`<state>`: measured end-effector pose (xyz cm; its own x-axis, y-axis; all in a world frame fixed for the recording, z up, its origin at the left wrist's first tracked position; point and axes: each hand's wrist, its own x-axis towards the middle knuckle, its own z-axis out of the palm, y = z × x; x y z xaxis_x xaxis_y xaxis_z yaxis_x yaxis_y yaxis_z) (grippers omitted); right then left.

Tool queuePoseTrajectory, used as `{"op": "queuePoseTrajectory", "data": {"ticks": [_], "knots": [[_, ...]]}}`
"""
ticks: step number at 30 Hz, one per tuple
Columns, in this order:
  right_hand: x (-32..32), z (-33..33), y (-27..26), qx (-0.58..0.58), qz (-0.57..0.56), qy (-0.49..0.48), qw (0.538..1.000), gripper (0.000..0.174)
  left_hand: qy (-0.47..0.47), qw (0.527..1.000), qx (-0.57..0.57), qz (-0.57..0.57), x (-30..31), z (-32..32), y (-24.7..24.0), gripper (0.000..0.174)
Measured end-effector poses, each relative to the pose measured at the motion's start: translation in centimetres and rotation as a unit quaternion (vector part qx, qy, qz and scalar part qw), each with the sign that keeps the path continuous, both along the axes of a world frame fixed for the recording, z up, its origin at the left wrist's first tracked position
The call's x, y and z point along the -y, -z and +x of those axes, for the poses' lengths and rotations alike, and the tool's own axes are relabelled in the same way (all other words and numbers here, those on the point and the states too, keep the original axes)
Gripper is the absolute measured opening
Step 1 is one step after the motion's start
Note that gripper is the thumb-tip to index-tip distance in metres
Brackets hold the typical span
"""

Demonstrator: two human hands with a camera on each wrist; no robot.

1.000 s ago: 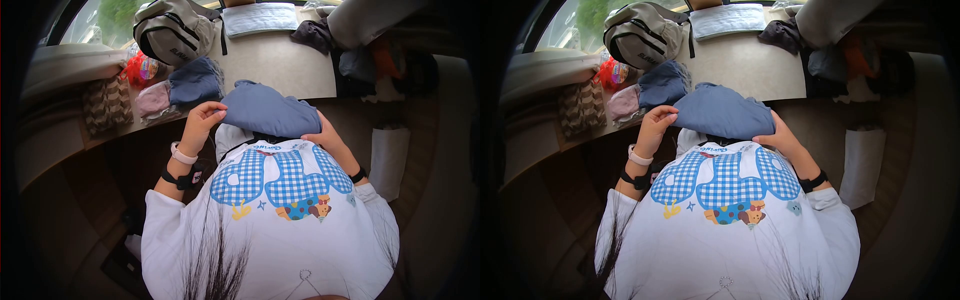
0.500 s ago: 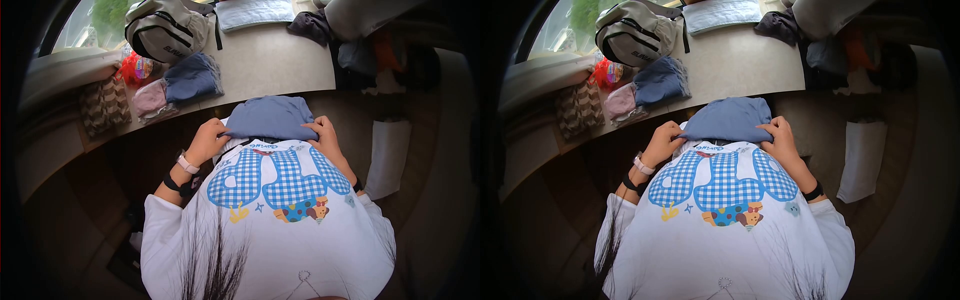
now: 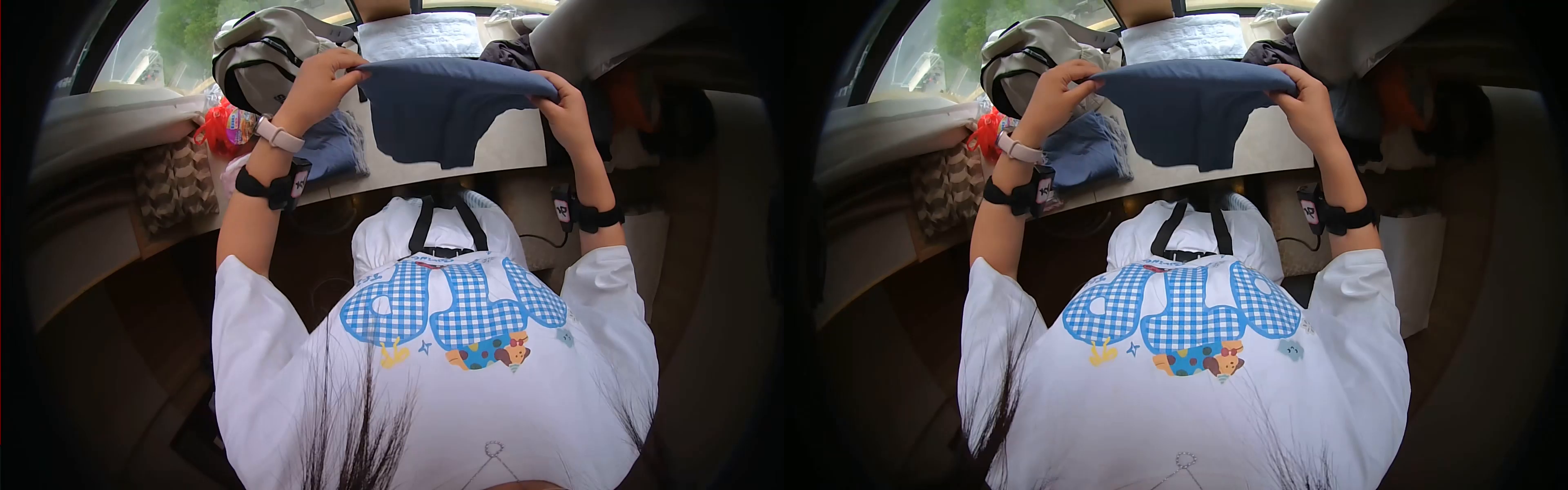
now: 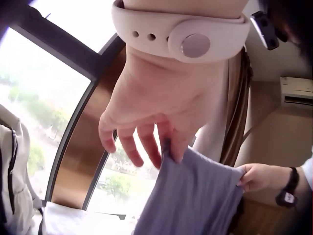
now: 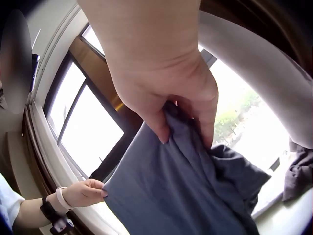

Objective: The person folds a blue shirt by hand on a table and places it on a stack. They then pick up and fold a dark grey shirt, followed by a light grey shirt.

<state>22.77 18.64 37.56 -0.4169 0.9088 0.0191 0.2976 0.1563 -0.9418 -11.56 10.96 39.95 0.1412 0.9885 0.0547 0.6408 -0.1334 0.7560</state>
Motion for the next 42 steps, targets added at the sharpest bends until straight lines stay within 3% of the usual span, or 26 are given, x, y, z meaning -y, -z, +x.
{"op": "queuePoseTrajectory", "data": {"ticks": [4, 7, 12, 15, 19, 21, 24, 29, 30, 33, 34, 37, 40, 42], "knots": [[0.4, 0.5, 0.8, 0.022, 0.101, -0.008, 0.995, 0.026, 0.018, 0.999, -0.035, 0.022, 0.0, 0.4, -0.4, 0.02], [0.7, 1.1, 3.5, 0.055, 0.084, -0.087, 0.991, 0.036, 0.036, 0.998, -0.044, -0.004, 0.2, 0.7, 2.3, 0.02], [2.3, 2.2, 9.8, 0.11, -0.037, -0.14, 0.983, 0.036, 0.018, 0.997, -0.041, -0.069, 2.1, 2.4, 10.1, 0.016], [3.1, 2.2, 15.0, 0.115, -0.174, -0.116, 0.971, 0.037, 0.004, 0.991, -0.021, -0.135, 3.3, 3.0, 15.5, 0.015], [3.5, 2.7, 28.5, 0.085, -0.381, -0.098, 0.915, 0.025, -0.051, 0.946, 0.073, -0.311, 3.9, 2.8, 26.4, 0.015], [3.0, 2.1, 32.2, 0.059, -0.425, -0.068, 0.901, 0.023, -0.067, 0.907, 0.056, -0.412, 3.1, 2.8, 29.9, 0.017], [0.2, 0.4, 35.7, 0.021, -0.503, 0.009, 0.864, 0.028, -0.162, 0.879, 0.232, -0.384, 0.4, 2.6, 35.6, 0.022], [-2.1, -1.9, 39.7, 0.046, -0.563, 0.178, 0.806, 0.03, -0.247, 0.892, 0.193, -0.326, -4.6, 3.3, 44.4, 0.027], [-1.8, -2.0, 40.9, 0.069, -0.555, 0.195, 0.806, 0.03, -0.26, 0.898, 0.172, -0.31, -5.1, 4.0, 45.1, 0.03], [-0.2, -1.8, 44.1, 0.148, -0.462, 0.229, 0.844, 0.029, -0.301, 0.919, -0.161, -0.196, -5.6, 6.5, 44.4, 0.046], [0.2, -1.8, 44.9, 0.174, -0.418, 0.234, 0.86, 0.028, -0.315, 0.916, -0.152, -0.198, -5.5, 6.6, 45.2, 0.062], [0.6, -2.3, 43.6, 0.076, -0.428, 0.275, 0.858, 0.025, -0.361, 0.882, -0.018, -0.303, -6.5, 6.9, 44.1, 0.048], [0.8, -2.1, 42.6, -0.009, -0.449, 0.28, 0.849, 0.025, -0.232, 0.872, 0.021, -0.43, -7.6, 5.5, 43.3, 0.03], [1.4, -2.3, 41.5, -0.09, -0.449, 0.304, 0.835, 0.027, -0.216, 0.881, 0.116, -0.405, -7.3, 5.1, 43.3, 0.019]]}}
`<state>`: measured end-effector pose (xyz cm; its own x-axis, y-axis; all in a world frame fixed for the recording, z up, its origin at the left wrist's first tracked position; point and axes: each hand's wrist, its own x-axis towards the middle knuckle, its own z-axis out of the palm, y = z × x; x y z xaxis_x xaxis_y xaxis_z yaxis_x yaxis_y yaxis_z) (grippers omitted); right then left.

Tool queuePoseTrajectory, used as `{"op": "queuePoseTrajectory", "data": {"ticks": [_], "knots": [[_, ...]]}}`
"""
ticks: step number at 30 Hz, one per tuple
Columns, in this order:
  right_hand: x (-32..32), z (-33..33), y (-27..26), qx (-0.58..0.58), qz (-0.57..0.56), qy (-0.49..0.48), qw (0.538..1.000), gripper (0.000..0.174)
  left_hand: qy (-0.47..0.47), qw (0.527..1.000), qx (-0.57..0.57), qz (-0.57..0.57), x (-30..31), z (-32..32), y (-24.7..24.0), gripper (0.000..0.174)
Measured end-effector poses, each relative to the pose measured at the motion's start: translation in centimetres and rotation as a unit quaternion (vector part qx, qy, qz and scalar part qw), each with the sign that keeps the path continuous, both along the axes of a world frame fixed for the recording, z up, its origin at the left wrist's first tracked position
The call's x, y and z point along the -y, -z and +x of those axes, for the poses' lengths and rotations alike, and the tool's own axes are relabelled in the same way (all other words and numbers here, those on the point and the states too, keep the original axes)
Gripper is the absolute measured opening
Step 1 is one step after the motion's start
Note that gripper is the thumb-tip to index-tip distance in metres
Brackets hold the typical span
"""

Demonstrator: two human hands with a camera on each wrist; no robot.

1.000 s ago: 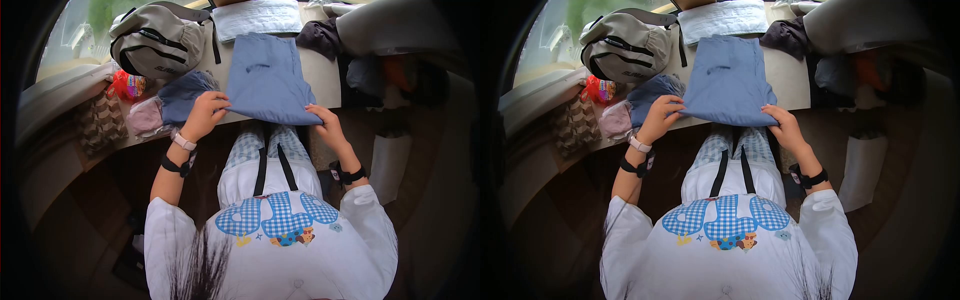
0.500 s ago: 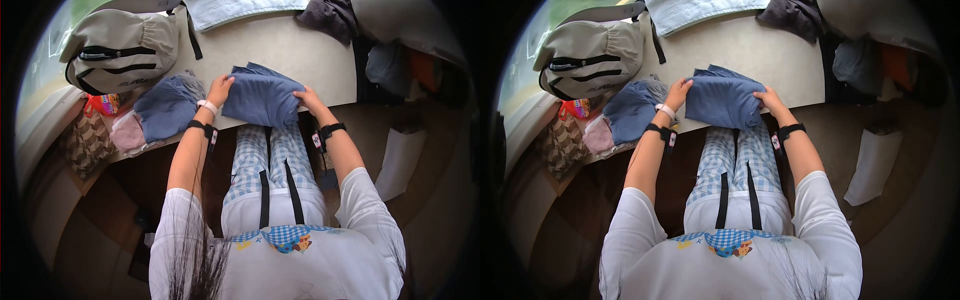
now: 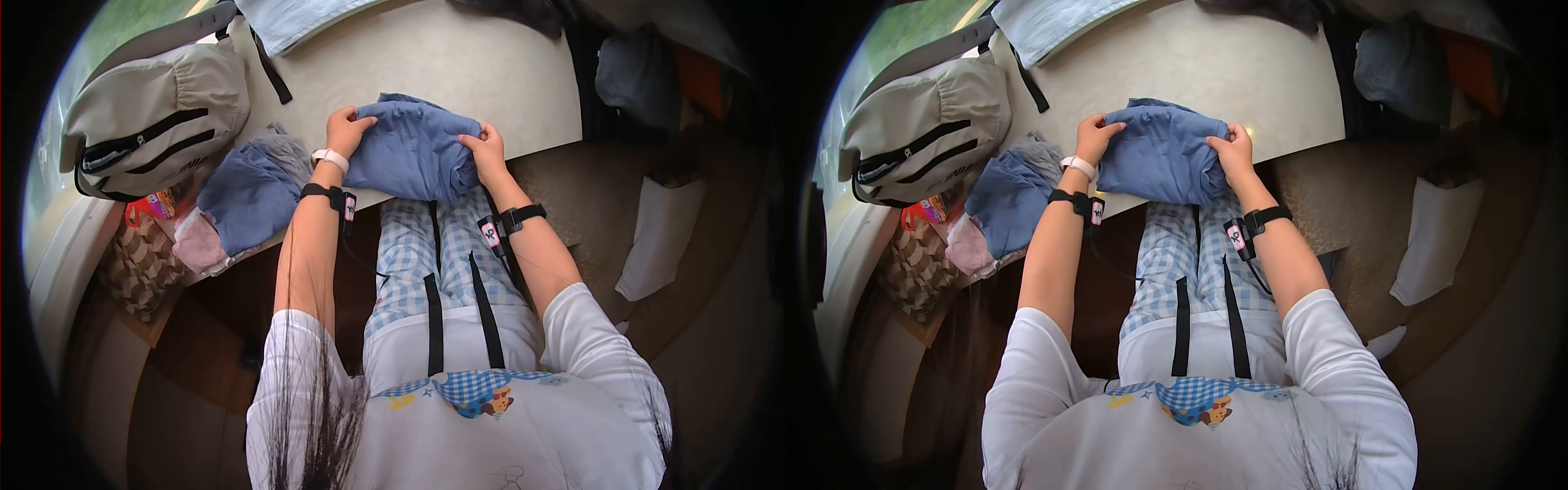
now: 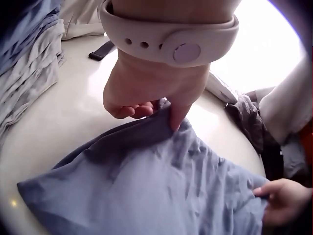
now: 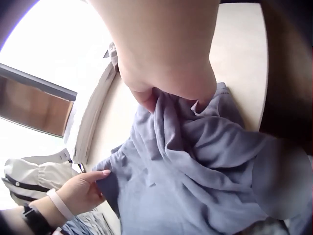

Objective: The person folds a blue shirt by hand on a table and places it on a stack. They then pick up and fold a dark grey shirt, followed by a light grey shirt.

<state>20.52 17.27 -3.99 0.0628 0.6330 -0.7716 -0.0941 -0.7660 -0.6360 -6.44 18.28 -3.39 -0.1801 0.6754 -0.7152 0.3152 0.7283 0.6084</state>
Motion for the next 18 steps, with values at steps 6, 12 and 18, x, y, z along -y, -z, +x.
{"op": "queuePoseTrajectory", "data": {"ticks": [6, 12, 18], "knots": [[3.4, 1.1, 1.3, 0.013, -0.043, 0.234, 0.971, 0.034, 0.071, 0.99, 0.09, 0.077, -1.0, 0.7, 3.5, 0.027], [0.1, -0.6, -0.4, 0.281, -0.363, 0.348, 0.817, 0.032, 0.126, 0.991, -0.051, -0.019, -3.4, 5.9, 1.3, 0.045], [5.1, 2.8, 2.0, -0.108, -0.285, 0.207, 0.93, 0.021, 0.091, 0.982, 0.145, -0.078, -0.9, 4.5, 0.7, 0.031]]}}
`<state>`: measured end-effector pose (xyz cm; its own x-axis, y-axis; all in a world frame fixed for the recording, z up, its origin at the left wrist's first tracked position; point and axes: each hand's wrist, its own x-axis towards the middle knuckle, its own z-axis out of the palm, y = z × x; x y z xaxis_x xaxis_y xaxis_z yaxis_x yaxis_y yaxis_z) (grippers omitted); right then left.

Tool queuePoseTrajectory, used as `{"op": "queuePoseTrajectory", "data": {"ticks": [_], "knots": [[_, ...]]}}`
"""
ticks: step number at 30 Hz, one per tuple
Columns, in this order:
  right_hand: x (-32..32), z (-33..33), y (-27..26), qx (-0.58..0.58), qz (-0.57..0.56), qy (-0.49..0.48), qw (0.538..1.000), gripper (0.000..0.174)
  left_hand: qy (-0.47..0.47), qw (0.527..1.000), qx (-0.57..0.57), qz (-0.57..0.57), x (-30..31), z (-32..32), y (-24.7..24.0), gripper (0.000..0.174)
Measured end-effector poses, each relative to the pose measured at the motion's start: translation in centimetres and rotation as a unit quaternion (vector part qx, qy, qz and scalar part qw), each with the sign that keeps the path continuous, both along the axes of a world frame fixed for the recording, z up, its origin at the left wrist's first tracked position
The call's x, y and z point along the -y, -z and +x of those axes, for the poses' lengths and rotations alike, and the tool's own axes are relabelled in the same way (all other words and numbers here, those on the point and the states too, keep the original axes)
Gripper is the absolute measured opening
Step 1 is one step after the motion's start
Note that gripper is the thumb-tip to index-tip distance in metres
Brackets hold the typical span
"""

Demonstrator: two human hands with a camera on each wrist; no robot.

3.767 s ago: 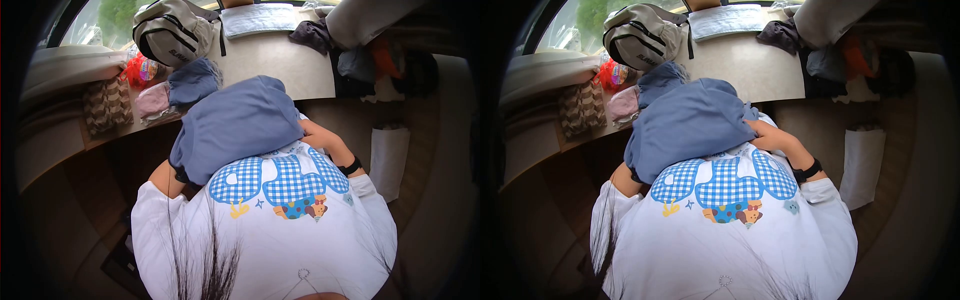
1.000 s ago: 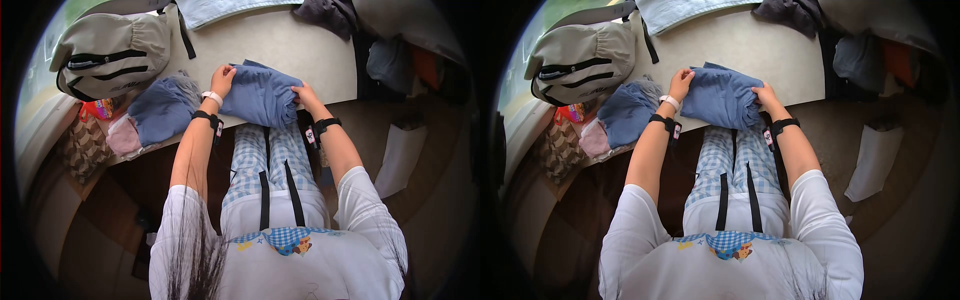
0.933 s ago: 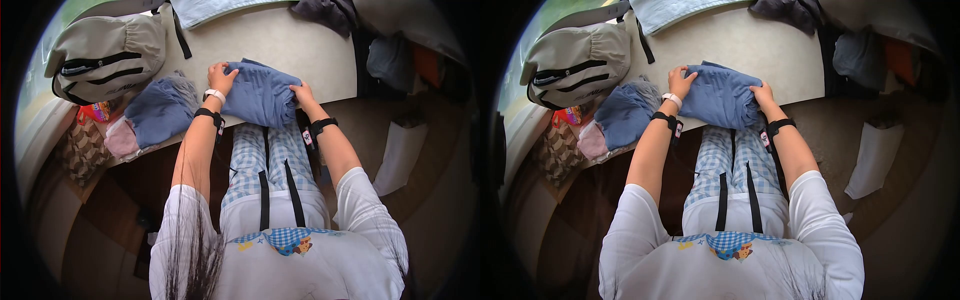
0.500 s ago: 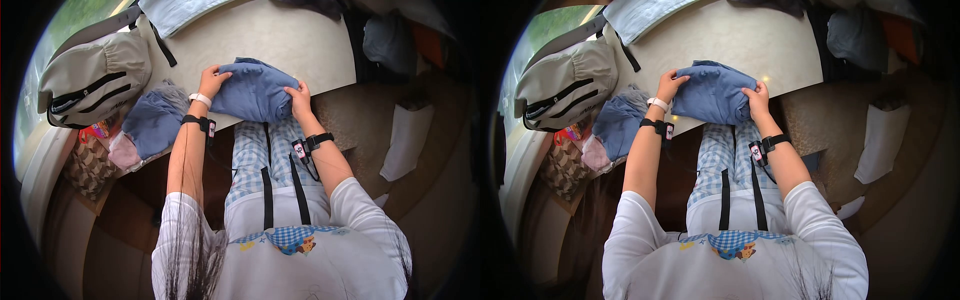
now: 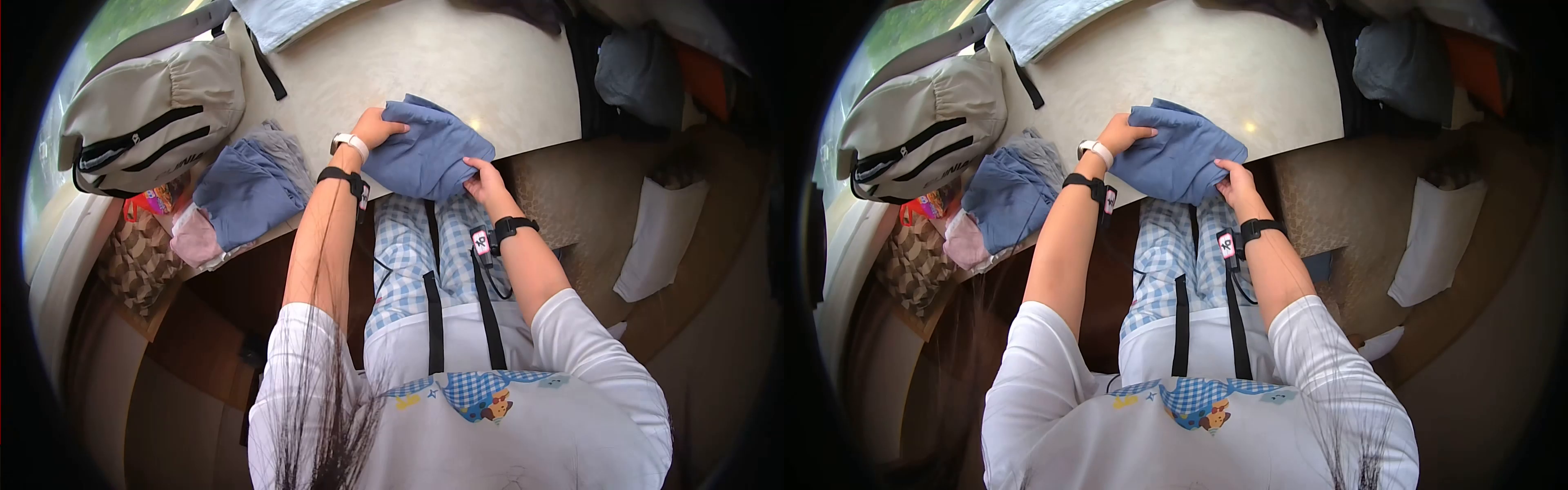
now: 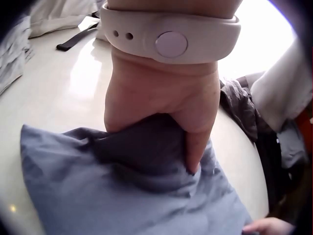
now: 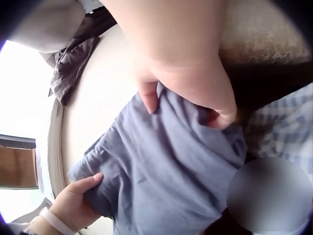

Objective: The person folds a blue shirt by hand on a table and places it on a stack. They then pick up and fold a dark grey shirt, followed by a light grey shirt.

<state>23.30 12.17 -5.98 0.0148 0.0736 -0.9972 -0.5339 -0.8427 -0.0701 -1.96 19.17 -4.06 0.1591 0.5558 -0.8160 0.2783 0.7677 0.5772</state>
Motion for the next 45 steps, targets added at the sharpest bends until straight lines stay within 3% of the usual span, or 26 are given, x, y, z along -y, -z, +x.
{"op": "queuePoseTrajectory", "data": {"ticks": [3, 4, 7, 8, 11, 14, 17, 18, 21, 23, 26, 29, 30, 32, 34, 37, 41, 45], "knots": [[1.4, 1.4, 1.2, 0.01, -0.02, -0.116, 0.993, 0.022, -0.046, 0.995, 0.085, 0.033, 2.7, -1.2, -1.1, 0.028], [0.7, 0.7, -0.6, 0.029, 0.014, -0.152, 0.988, 0.024, -0.055, 0.992, 0.096, 0.056, 3.4, -1.4, -2.6, 0.026], [-1.1, -1.4, -5.4, 0.003, 0.162, -0.178, 0.971, 0.026, -0.096, 0.99, 0.086, 0.058, 6.4, -2.9, -6.8, 0.027], [-1.0, -1.7, -5.5, -0.052, 0.228, -0.15, 0.961, 0.029, -0.131, 0.982, 0.105, 0.09, 7.9, -3.6, -7.5, 0.029], [-1.7, -3.8, -8.2, -0.118, 0.251, -0.176, 0.945, 0.031, -0.174, 0.977, 0.09, 0.085, 11.2, -6.1, -11.5, 0.029], [-2.2, -7.2, -12.4, -0.087, 0.351, -0.355, 0.862, 0.032, -0.292, 0.943, 0.077, 0.138, 16.7, -8.4, -15.2, 0.034], [-2.4, -11.8, -16.4, -0.136, 0.381, -0.426, 0.809, 0.032, -0.338, 0.922, 0.02, 0.187, 20.2, -12.1, -19.5, 0.037], [-2.4, -13.8, -17.6, -0.151, 0.386, -0.437, 0.799, 0.032, -0.372, 0.905, -0.028, 0.204, 23.3, -14.1, -18.2, 0.038], [-1.7, -20.0, -19.3, -0.189, 0.409, -0.454, 0.769, 0.032, -0.407, 0.883, -0.044, 0.231, 24.6, -19.6, -20.6, 0.015], [-1.4, -24.4, -18.9, -0.206, 0.434, -0.443, 0.756, 0.033, -0.427, 0.869, -0.055, 0.245, 24.1, -23.6, -20.7, 0.005], [-2.5, -30.7, -17.1, -0.154, 0.436, -0.487, 0.741, 0.037, -0.555, 0.805, 0.014, 0.208, 21.6, -28.6, -19.1, 0.016], [-4.1, -35.0, -13.5, -0.064, 0.399, -0.568, 0.717, 0.051, -0.593, 0.783, 0.116, 0.15, 21.7, -33.7, -12.8, 0.027], [-4.1, -35.9, -12.7, -0.027, 0.383, -0.602, 0.7, 0.057, -0.549, 0.825, 0.073, 0.107, 21.8, -34.3, -11.7, 0.029], [-3.3, -36.1, -11.0, 0.021, 0.427, -0.663, 0.615, 0.067, -0.448, 0.894, -0.012, 0.024, 21.9, -35.2, -9.7, 0.033], [-2.2, -36.1, -9.8, 0.087, 0.488, -0.685, 0.534, 0.069, -0.447, 0.892, -0.016, 0.058, 21.9, -35.9, -8.8, 0.035], [-1.7, -35.8, -10.7, 0.139, 0.448, -0.691, 0.55, 0.064, -0.463, 0.879, -0.007, 0.117, 22.9, -35.9, -7.9, 0.035], [-0.4, -36.2, -11.6, 0.159, 0.498, -0.636, 0.567, 0.058, -0.479, 0.861, -0.032, 0.167, 23.8, -35.6, -8.1, 0.03], [0.7, -35.8, -8.7, 0.161, 0.425, -0.639, 0.62, 0.054, -0.415, 0.853, -0.258, 0.181, 23.8, -34.9, -6.6, 0.043]]}}
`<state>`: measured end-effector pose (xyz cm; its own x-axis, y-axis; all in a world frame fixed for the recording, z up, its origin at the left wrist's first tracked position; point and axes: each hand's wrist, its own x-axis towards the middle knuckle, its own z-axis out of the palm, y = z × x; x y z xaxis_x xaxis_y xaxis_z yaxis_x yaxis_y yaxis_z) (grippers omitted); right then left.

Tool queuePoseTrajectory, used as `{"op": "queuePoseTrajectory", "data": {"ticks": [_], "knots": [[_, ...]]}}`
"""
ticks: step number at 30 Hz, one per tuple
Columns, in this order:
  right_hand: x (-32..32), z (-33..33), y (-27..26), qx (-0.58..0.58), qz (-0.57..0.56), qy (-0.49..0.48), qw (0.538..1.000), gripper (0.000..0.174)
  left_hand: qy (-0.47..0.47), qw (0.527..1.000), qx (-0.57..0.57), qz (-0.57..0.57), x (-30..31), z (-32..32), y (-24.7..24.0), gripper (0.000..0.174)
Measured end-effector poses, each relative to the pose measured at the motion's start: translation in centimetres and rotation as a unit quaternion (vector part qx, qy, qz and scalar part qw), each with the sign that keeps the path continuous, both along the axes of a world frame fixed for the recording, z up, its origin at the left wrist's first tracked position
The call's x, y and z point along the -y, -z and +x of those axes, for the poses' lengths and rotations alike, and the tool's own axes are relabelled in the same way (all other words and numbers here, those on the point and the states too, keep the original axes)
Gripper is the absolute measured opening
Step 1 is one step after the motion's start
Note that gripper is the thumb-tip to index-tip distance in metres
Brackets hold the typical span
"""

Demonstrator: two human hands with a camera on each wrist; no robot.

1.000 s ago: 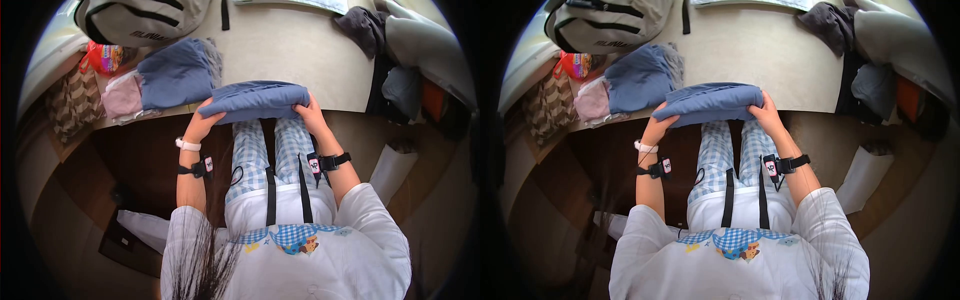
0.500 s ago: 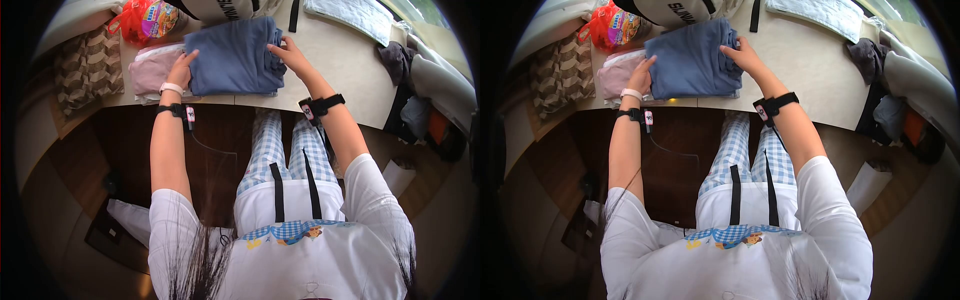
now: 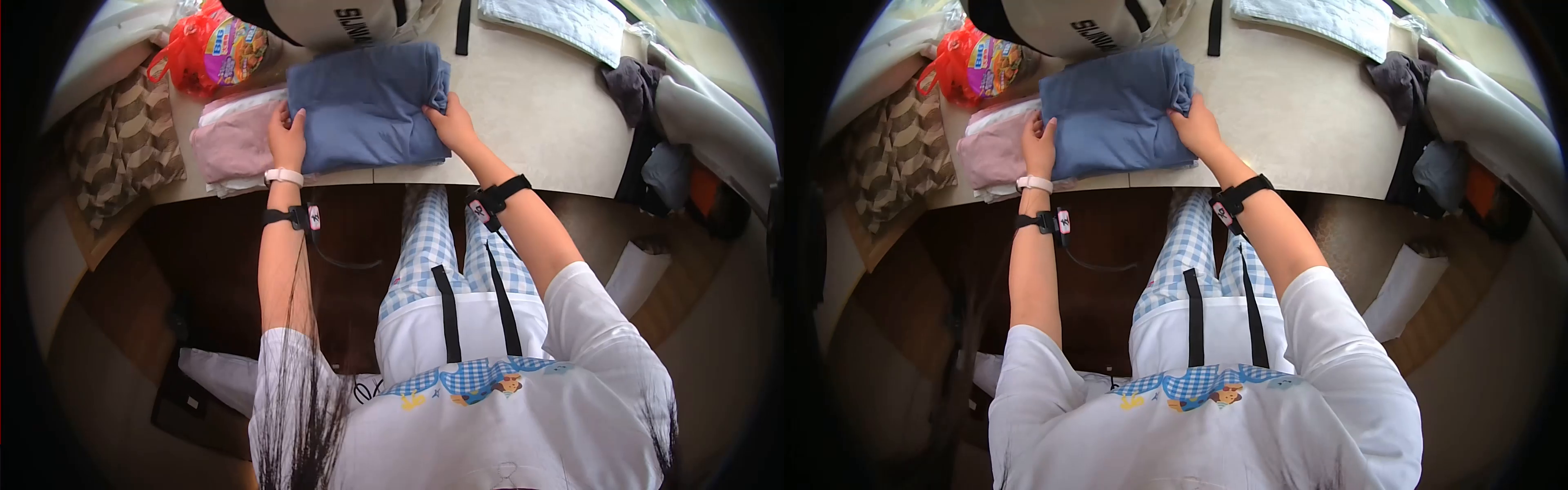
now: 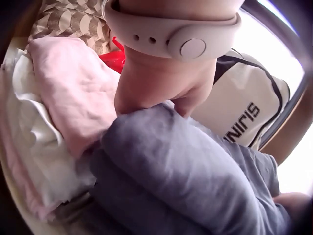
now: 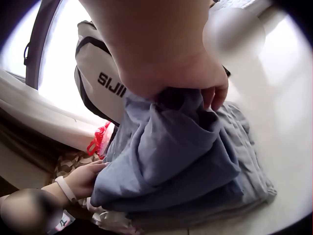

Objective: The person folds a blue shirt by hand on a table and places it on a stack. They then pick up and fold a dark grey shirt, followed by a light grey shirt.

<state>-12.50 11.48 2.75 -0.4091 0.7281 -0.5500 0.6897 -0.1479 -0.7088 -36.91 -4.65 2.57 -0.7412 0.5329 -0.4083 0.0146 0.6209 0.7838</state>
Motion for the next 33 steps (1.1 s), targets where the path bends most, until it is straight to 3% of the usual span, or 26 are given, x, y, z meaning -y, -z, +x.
{"op": "queuePoseTrajectory", "data": {"ticks": [1, 3, 4, 7, 8, 10, 14, 16, 18, 20, 22, 24, 27, 29, 30, 32, 33], "knots": [[0.0, 0.4, 0.5, 0.019, -0.016, 0.016, 1.0, 0.053, 0.025, 0.987, -0.144, -0.066, -1.4, 1.6, -1.0, 0.048], [0.2, 1.7, 1.4, -0.051, -0.042, 0.029, 0.997, 0.052, 0.071, 0.888, -0.418, -0.179, -3.7, 6.8, -3.1, 0.058], [0.3, 2.4, 1.5, -0.085, -0.055, 0.036, 0.994, 0.052, 0.108, 0.925, -0.348, -0.107, -4.4, 8.6, -3.1, 0.067], [0.6, 5.6, 2.2, -0.115, -0.115, 0.04, 0.986, 0.046, 0.223, 0.895, -0.356, -0.15, -6.8, 15.8, -2.7, 0.072], [0.2, 7.3, 2.6, -0.079, -0.096, 0.023, 0.992, 0.045, 0.259, 0.891, -0.335, -0.162, -7.0, 17.7, -1.5, 0.075], [-0.7, 11.6, 3.5, -0.001, -0.062, -0.011, 0.998, 0.042, 0.245, 0.882, -0.356, -0.188, -7.7, 20.1, 0.1, 0.079], [-5.2, 23.9, 5.9, 0.161, -0.009, 0.124, 0.979, 0.044, 0.241, 0.85, -0.399, -0.245, -8.6, 21.1, 0.9, 0.082], [-8.2, 32.8, 9.5, 0.196, 0.0, 0.267, 0.944, 0.049, 0.254, 0.833, -0.416, -0.263, -8.7, 20.8, 0.6, 0.083], [-11.5, 42.1, 11.5, 0.191, 0.036, 0.442, 0.876, 0.05, 0.275, 0.816, -0.431, -0.271, -8.1, 20.2, 0.9, 0.085], [-14.9, 47.1, 5.8, 0.193, 0.159, 0.566, 0.786, 0.038, 0.281, 0.801, -0.438, -0.296, -7.9, 20.0, 1.7, 0.087], [-17.1, 47.9, -1.3, 0.267, 0.23, 0.649, 0.675, 0.034, 0.271, 0.785, -0.441, -0.34, -8.1, 20.1, 2.1, 0.088], [-18.4, 50.4, -3.8, 0.322, 0.245, 0.625, 0.667, 0.034, 0.199, 0.809, -0.401, -0.381, -9.3, 22.0, 1.5, 0.084], [-20.3, 53.8, -1.3, 0.255, 0.323, 0.476, 0.778, 0.036, 0.05, 0.849, -0.331, -0.41, -12.0, 25.9, 1.6, 0.082], [-21.8, 53.8, 0.1, 0.185, 0.345, 0.349, 0.851, 0.039, 0.009, 0.841, -0.317, -0.439, -14.1, 29.8, 1.8, 0.078], [-22.7, 51.7, 0.5, 0.138, 0.322, 0.336, 0.874, 0.042, -0.011, 0.835, -0.31, -0.455, -14.9, 31.8, 2.0, 0.076], [-24.5, 49.8, 5.9, 0.121, 0.247, 0.301, 0.913, 0.057, 0.195, 0.824, -0.153, -0.509, -16.5, 35.2, 0.8, 0.06], [-25.4, 49.3, 10.2, 0.102, 0.201, 0.313, 0.923, 0.066, 0.291, 0.886, 0.013, -0.361, -14.2, 35.2, 5.4, 0.046]]}}
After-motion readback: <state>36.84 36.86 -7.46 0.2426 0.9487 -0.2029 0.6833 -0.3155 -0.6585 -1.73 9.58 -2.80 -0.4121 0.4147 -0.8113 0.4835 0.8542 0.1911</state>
